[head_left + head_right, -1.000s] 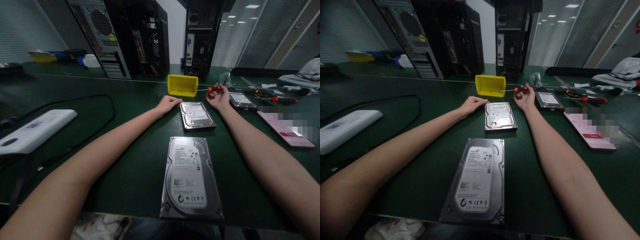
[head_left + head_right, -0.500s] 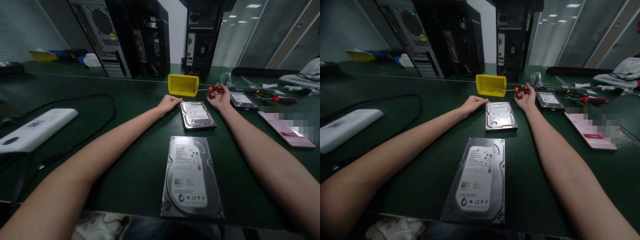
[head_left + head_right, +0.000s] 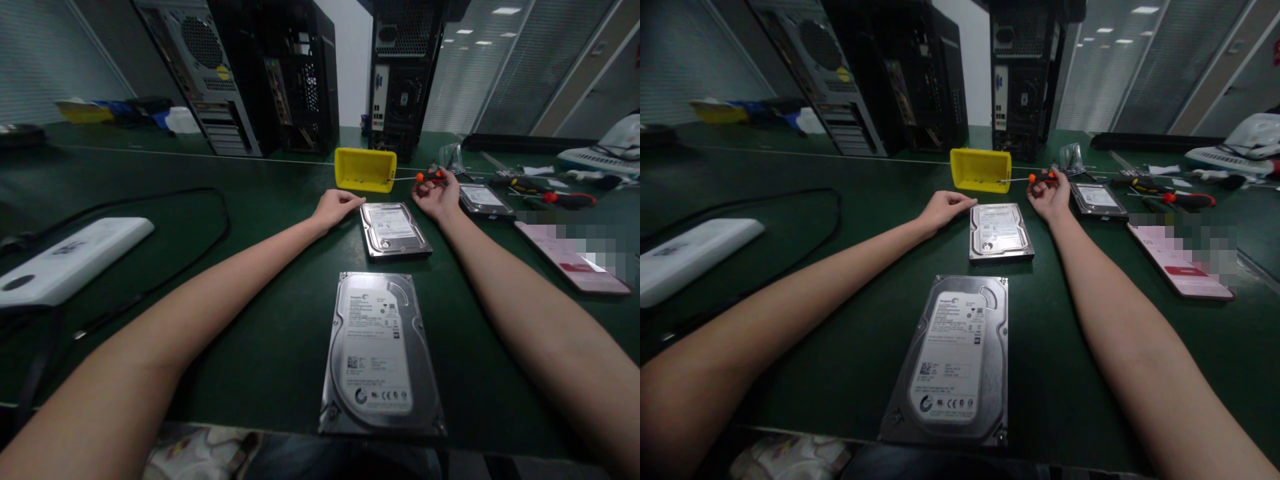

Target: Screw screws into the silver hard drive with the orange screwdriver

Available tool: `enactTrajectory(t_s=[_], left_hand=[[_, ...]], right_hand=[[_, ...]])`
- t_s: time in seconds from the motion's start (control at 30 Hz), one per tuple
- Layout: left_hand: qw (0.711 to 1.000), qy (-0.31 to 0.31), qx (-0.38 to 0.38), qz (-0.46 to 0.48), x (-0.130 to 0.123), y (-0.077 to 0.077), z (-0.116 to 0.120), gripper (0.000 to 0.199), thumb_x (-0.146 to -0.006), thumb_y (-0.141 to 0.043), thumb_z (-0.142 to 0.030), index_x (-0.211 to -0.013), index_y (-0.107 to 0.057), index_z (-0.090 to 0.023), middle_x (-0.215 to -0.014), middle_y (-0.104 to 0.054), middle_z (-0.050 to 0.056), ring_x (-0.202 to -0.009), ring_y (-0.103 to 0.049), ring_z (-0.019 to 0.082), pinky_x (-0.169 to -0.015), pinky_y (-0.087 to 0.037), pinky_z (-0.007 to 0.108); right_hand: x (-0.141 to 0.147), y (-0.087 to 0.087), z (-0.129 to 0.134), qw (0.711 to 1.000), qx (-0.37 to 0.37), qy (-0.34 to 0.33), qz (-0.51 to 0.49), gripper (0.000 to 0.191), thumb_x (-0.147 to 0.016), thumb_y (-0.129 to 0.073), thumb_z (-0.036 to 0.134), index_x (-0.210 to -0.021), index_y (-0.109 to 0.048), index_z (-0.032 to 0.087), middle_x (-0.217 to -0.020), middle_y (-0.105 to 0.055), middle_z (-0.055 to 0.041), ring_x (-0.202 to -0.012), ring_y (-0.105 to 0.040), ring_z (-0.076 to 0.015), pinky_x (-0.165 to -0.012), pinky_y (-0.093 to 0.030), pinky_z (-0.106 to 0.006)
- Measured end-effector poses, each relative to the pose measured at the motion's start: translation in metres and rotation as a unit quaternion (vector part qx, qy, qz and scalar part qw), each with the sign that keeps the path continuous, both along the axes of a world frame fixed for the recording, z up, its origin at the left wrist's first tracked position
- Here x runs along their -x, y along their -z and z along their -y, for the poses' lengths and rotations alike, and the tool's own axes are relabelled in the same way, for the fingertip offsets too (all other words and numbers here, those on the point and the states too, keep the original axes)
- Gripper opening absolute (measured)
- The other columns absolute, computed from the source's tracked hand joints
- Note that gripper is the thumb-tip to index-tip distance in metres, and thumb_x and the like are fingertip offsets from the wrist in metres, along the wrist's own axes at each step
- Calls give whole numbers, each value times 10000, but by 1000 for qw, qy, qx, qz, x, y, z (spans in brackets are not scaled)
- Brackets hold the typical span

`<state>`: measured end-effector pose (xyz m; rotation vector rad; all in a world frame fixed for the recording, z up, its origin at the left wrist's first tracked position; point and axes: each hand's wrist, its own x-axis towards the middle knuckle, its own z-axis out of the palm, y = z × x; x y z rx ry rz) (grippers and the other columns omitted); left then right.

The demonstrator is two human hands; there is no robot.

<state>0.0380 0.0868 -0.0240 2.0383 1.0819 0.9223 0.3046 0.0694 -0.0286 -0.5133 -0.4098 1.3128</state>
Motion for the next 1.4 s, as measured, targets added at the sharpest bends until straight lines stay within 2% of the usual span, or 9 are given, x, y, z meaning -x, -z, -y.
enactTrajectory(t_s=[0.13,0.37,0.7,0.9,1.1,1.4], left_hand=[[1000,-13,-4,-6,0,-1,3,368,-824,-619,-469,-892,-761,-137,-834,-725,92,-759,-610,178,-717,-434,300],[997,-44,-65,-21,1,-6,9,285,-827,-636,-416,-821,-759,-159,-804,-719,71,-781,-615,192,-774,-438,314],[995,-43,-86,-36,-1,-9,13,263,-826,-637,-390,-781,-748,-155,-821,-715,76,-791,-610,202,-792,-429,324],[997,-41,-52,-32,-4,-7,6,261,-839,-620,-379,-790,-741,-154,-823,-716,74,-800,-616,194,-780,-430,313],[999,-31,-20,-13,-4,-4,3,263,-832,-623,-386,-815,-743,-152,-850,-716,83,-813,-617,193,-780,-436,313],[997,-38,-71,-21,-1,-2,2,258,-821,-630,-394,-847,-748,-166,-892,-731,73,-832,-638,189,-785,-459,313]], right_hand=[[1,0,1,1000,-1,2,8,212,-819,-571,413,-743,-496,230,-446,-367,84,-430,-412,-87,-502,-511,-246],[0,-1,1,1000,6,3,10,216,-826,-560,428,-760,-515,227,-451,-364,86,-429,-407,-78,-525,-517,-239],[0,0,0,1000,-2,-2,4,218,-828,-557,419,-743,-502,226,-449,-365,82,-426,-404,-84,-510,-514,-246],[0,1,-1,1000,-1,-1,-3,199,-859,-478,393,-776,-521,218,-453,-380,75,-430,-406,-83,-522,-521,-248],[0,1,-1,1000,-4,-2,-2,204,-843,-521,413,-770,-517,223,-456,-374,81,-430,-406,-82,-523,-521,-246],[-1,1,-2,1000,3,-4,-9,205,-849,-509,407,-764,-514,221,-454,-370,77,-432,-409,-86,-527,-518,-249]])
